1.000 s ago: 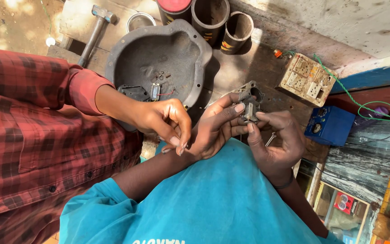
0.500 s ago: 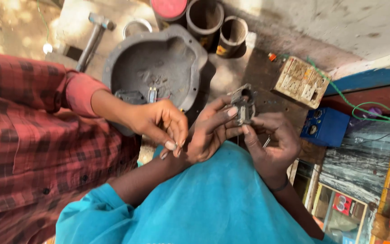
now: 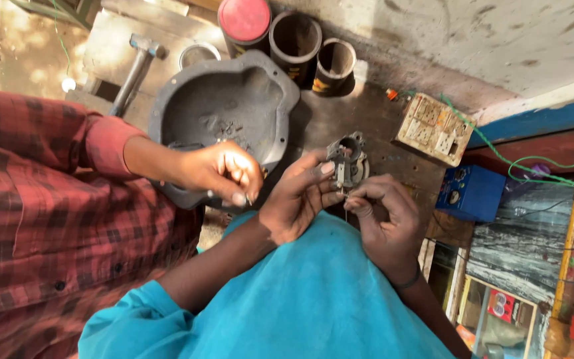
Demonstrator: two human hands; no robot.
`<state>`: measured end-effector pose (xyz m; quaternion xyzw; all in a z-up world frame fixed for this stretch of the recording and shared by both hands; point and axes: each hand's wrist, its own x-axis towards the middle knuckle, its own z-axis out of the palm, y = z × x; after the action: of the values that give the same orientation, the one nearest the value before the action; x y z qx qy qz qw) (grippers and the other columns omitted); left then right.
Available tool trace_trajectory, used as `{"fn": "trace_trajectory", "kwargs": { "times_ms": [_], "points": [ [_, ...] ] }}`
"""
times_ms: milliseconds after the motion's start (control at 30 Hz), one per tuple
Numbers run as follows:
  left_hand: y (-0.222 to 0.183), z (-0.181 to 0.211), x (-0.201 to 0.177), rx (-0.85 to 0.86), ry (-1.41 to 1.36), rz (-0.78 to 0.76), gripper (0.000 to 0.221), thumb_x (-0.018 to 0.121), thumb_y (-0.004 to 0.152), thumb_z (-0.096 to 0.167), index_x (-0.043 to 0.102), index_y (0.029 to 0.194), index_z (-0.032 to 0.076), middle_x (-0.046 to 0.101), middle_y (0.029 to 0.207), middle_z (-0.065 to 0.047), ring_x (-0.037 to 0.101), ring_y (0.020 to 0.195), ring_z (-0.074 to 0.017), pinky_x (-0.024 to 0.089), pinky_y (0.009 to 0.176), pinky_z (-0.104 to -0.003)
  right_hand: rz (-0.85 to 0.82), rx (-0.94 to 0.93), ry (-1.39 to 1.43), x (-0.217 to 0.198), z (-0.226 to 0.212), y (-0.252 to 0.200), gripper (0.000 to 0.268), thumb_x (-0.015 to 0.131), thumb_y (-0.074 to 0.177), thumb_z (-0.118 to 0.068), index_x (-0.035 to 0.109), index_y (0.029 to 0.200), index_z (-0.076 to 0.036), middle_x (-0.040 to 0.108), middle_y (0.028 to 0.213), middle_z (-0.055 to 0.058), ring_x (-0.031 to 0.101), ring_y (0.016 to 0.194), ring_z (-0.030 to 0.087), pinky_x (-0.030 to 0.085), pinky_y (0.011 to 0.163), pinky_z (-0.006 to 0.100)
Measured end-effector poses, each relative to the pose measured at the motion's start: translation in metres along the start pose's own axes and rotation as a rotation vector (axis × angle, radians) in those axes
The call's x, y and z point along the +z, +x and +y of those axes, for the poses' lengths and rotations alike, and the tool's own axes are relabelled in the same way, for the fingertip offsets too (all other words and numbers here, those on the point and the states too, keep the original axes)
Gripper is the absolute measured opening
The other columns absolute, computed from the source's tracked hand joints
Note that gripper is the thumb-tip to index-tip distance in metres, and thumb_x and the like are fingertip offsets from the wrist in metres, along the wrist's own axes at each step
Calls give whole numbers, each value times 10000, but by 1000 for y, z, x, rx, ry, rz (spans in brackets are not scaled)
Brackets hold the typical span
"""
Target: Repairing or disassembling a vehicle alternator on a workbench.
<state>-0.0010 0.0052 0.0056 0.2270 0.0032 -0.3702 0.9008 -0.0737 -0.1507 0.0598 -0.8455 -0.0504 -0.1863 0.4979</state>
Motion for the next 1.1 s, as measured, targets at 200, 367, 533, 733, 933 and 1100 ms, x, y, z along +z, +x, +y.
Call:
{"fn": "trace_trajectory", "kwargs": {
  "times_ms": [200,367,533,733,933,1100],
  "points": [
    [-2,0,-3,5,-23,-54,376,568,1060,144,530,1398,-16,673,1240,-163,687,1126,-235,559,981,-384,-25,64,76,0,-2,-2,107,705,988,-83,648,1002,7,636,977,69,678,834,116,585,712,238],
    [-4,-6,-16,21,1,-85,322,582,1103,143,535,1367,-36,668,1218,-150,687,1120,-223,567,1000,-409,-28,-35,-30,1,1,-5,116,743,969,-84,659,1001,-11,660,948,73,664,828,114,554,699,241],
    [-9,3,-3,28,38,-104,380,592,1082,171,519,1392,-36,663,1240,-144,680,1134,-212,567,999,-408,-20,-2,-10,1,-1,-7,119,746,963,-87,656,991,-14,662,943,72,670,806,107,549,666,235],
    [-13,6,3,23,95,-109,469,609,1040,208,484,1424,-29,658,1277,-136,674,1170,-196,567,1011,-389,-4,-79,-87,1,-6,-9,143,768,962,-98,648,980,-23,663,970,89,650,844,127,527,706,253],
    [-14,3,-6,0,88,-112,493,628,1043,218,477,1456,-3,658,1263,-114,674,1133,-166,576,949,-335,22,-45,-57,4,-9,-12,117,749,964,-65,642,973,-18,670,1005,101,652,846,130,530,714,255],
    [-20,-2,-15,7,143,-133,498,646,1050,202,479,1470,-6,668,1223,-112,674,1102,-149,583,936,-313,50,-53,-68,8,-13,-18,121,749,966,-69,638,985,-22,670,1026,100,639,883,144,534,754,259]
  ]
}}
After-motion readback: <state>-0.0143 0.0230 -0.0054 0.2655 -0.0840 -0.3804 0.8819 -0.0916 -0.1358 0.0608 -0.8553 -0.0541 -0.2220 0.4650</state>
